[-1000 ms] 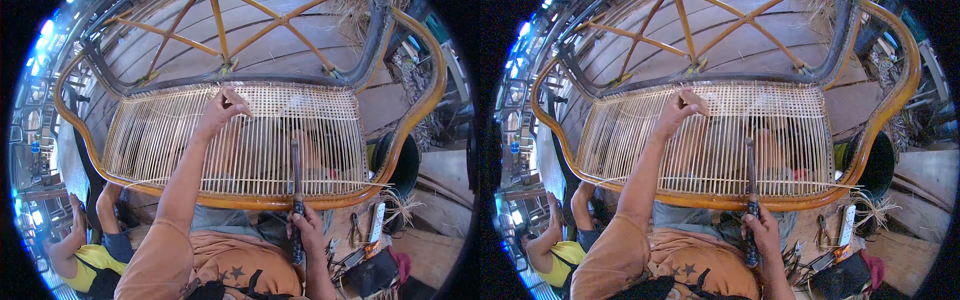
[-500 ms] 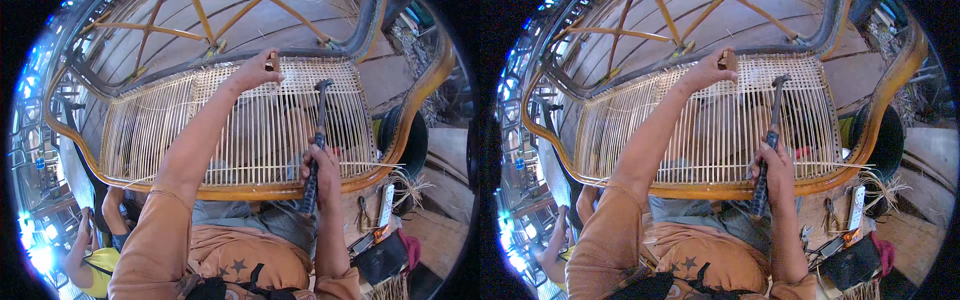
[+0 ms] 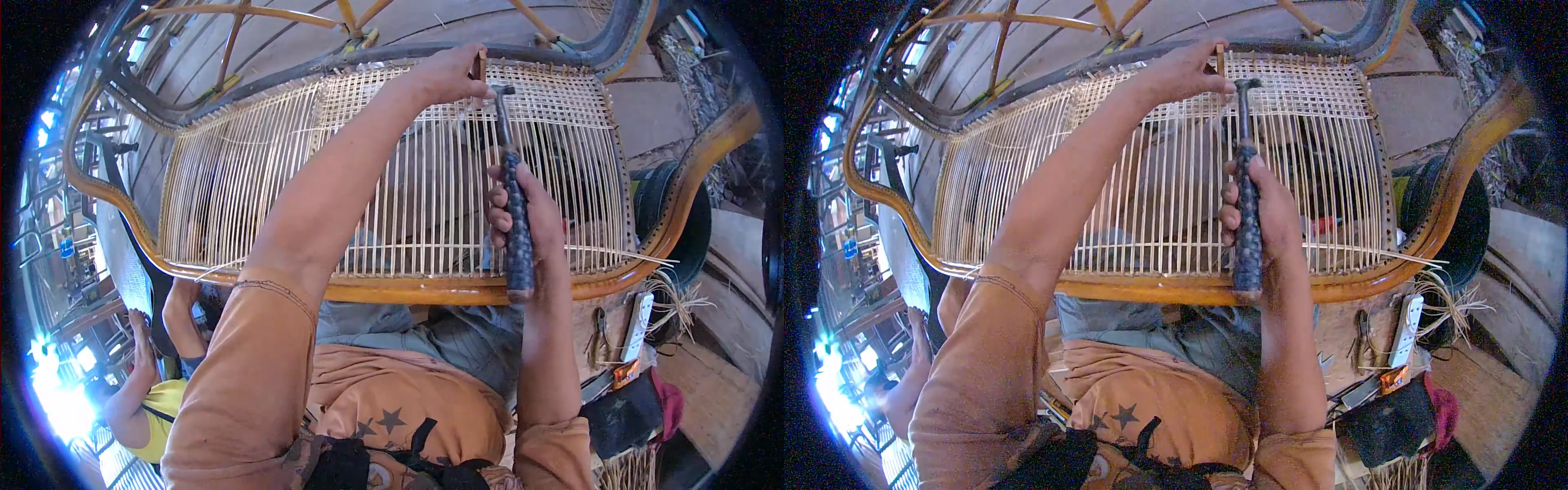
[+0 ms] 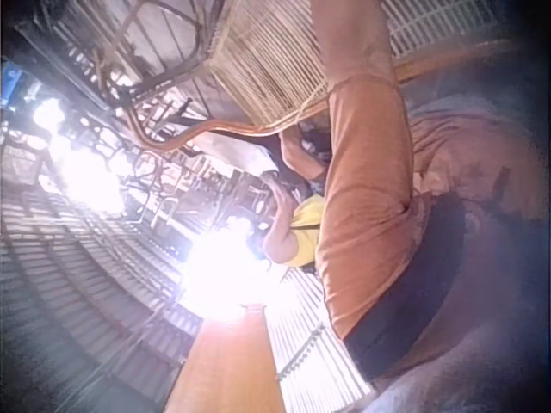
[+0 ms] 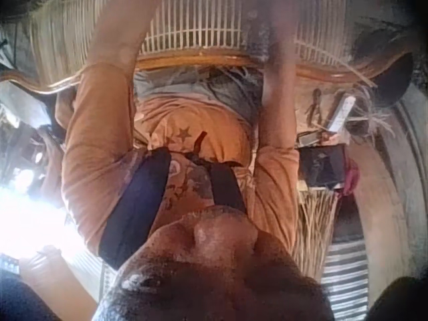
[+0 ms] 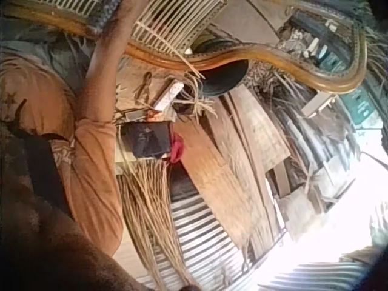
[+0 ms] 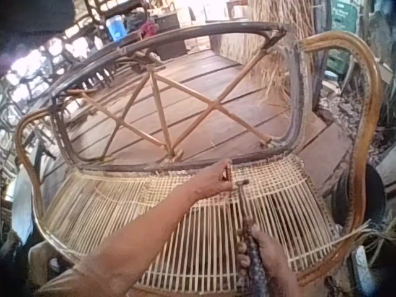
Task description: Weaving and securing rattan strips onto a furniture frame using a hammer, pliers, and a spacing template.
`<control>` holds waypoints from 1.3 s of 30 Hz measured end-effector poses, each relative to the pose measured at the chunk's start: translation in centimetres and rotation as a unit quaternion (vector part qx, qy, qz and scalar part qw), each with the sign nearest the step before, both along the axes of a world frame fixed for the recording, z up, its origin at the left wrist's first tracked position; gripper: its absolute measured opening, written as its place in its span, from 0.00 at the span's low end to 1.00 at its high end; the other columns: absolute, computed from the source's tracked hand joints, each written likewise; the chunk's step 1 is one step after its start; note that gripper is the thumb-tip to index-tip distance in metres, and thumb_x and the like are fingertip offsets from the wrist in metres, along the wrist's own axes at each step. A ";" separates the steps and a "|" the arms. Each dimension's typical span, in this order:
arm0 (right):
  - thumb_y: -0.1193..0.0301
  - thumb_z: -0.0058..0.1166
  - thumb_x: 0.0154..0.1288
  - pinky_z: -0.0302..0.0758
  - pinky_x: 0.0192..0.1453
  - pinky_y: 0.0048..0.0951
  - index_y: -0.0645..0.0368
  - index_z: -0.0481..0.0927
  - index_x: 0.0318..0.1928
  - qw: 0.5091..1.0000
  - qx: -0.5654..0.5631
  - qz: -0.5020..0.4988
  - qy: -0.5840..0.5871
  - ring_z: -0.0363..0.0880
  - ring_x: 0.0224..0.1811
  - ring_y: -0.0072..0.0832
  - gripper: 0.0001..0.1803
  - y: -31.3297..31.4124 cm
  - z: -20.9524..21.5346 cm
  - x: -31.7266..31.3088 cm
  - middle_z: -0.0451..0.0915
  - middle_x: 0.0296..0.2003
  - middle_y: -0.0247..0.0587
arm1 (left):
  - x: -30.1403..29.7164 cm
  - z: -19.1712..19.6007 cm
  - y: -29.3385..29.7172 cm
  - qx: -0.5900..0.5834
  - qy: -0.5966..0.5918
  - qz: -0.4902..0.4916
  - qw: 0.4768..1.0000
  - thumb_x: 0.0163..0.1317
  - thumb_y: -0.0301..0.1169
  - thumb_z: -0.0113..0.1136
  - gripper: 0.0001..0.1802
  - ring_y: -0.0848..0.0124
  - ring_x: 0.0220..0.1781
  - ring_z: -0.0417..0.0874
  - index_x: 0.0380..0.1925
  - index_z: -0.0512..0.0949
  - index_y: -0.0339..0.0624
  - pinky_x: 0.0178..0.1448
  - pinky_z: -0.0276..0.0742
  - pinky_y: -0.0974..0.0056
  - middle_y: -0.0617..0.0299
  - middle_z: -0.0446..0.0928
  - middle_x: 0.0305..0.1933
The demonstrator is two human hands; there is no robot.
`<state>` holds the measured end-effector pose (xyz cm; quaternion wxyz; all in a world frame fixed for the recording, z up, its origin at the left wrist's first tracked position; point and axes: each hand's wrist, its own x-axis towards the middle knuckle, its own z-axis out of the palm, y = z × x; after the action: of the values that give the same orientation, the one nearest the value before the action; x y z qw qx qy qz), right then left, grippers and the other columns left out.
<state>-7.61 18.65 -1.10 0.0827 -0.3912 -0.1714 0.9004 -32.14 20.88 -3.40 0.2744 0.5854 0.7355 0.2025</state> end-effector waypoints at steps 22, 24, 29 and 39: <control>0.66 0.47 0.66 0.66 0.15 0.22 0.60 0.72 0.44 0.951 0.282 0.032 -0.123 0.68 0.14 0.20 0.11 -12.7 5.0 13.1 0.70 0.20 0.32 | 4.8 11.6 -18.8 0.219 -0.691 0.185 0.664 0.49 0.21 0.55 0.33 0.57 0.57 0.74 0.60 0.62 0.43 0.62 0.71 0.51 0.54 0.72 0.55; 0.67 0.48 0.66 0.67 0.17 0.21 0.60 0.72 0.44 0.955 0.271 0.032 -0.117 0.68 0.14 0.20 0.11 -13.9 4.6 13.5 0.71 0.20 0.32 | 5.2 13.8 -18.8 0.230 -0.699 0.149 0.660 0.49 0.21 0.55 0.31 0.59 0.56 0.75 0.58 0.65 0.42 0.62 0.71 0.53 0.55 0.73 0.52; 0.68 0.48 0.66 0.66 0.18 0.21 0.60 0.72 0.44 0.955 0.274 0.009 -0.109 0.68 0.14 0.20 0.10 -14.8 4.0 13.6 0.71 0.20 0.32 | 5.9 15.7 -19.0 0.241 -0.689 0.112 0.674 0.50 0.23 0.55 0.28 0.64 0.52 0.77 0.55 0.68 0.42 0.60 0.71 0.58 0.58 0.75 0.49; 0.75 0.49 0.60 0.70 0.25 0.23 0.61 0.68 0.43 0.876 0.475 -0.070 -0.041 0.70 0.21 0.23 0.11 -13.0 9.7 9.9 0.69 0.24 0.34 | 10.4 15.3 -21.0 0.142 -0.746 0.190 0.622 0.58 0.34 0.53 0.15 0.62 0.44 0.80 0.44 0.74 0.41 0.46 0.80 0.54 0.58 0.78 0.44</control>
<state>2.28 5.65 8.64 0.3148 -0.3527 -0.5539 0.6853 -21.78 -0.13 11.87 0.5976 0.1122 0.3355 0.7196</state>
